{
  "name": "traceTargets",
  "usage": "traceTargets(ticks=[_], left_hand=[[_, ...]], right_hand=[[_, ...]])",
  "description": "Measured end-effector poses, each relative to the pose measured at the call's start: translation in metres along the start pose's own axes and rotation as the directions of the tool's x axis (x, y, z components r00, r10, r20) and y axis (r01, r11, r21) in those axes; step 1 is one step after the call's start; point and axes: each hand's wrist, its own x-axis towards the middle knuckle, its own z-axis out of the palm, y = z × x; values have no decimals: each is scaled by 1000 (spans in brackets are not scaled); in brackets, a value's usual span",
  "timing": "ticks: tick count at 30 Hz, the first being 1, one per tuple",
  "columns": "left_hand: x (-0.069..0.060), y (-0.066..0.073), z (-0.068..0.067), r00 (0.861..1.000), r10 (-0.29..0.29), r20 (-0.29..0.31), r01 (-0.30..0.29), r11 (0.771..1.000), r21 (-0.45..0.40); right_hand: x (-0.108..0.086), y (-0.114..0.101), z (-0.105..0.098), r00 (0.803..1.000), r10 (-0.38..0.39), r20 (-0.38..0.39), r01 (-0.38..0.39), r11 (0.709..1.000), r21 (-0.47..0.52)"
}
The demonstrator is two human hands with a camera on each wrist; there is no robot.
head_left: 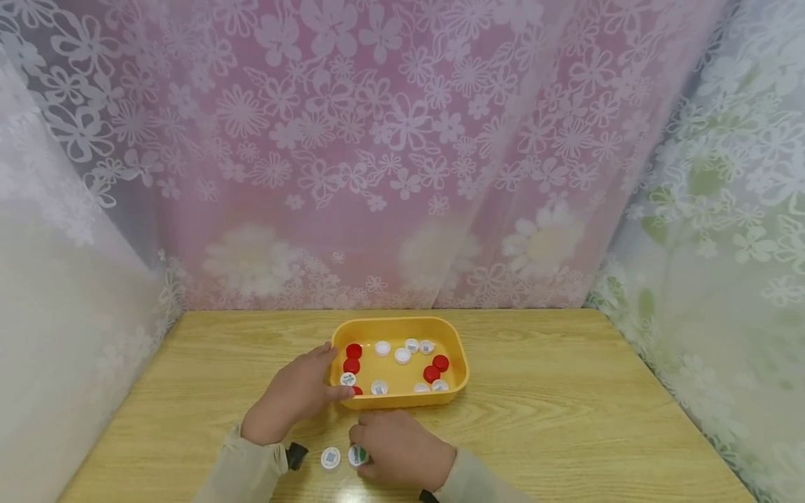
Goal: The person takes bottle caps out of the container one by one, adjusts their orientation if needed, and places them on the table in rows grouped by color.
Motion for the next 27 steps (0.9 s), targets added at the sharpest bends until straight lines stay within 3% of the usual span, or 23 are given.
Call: traceTargets(ticks=[8, 14, 17, 19, 22, 24, 27], left_hand=[[-1, 1, -1, 1000, 5, 4, -5, 1000, -14], [0, -1, -2, 1000, 12, -6, -12, 1000, -17], [-1, -2, -4, 1000, 6, -9, -6, 1000, -3], [-1, -3, -5, 1000, -6, -4, 6, 1000, -4], [-1, -2, -5, 1000, -15, 8, 15, 1000, -8], [-1, -1, -4, 1000, -17, 13, 17, 1000, -12], [0, 1, -1, 1000, -9, 13, 10, 1000, -7]], right_hand=[[-3, 3, 0, 1000, 9, -7, -9, 998, 55], [-15, 18, -20, 999, 10, -50, -2, 986, 164], [-24, 34, -41, 988, 20, -151, 7, 984, 179], [-28, 50, -56, 970, 27, -240, 8, 989, 146], [-30, 79, -76, 941, 81, -328, -54, 995, 88], [-26, 98, -86, 937, 118, -328, -106, 993, 53], [-15, 121, -92, 958, 137, -253, -143, 990, -7]])
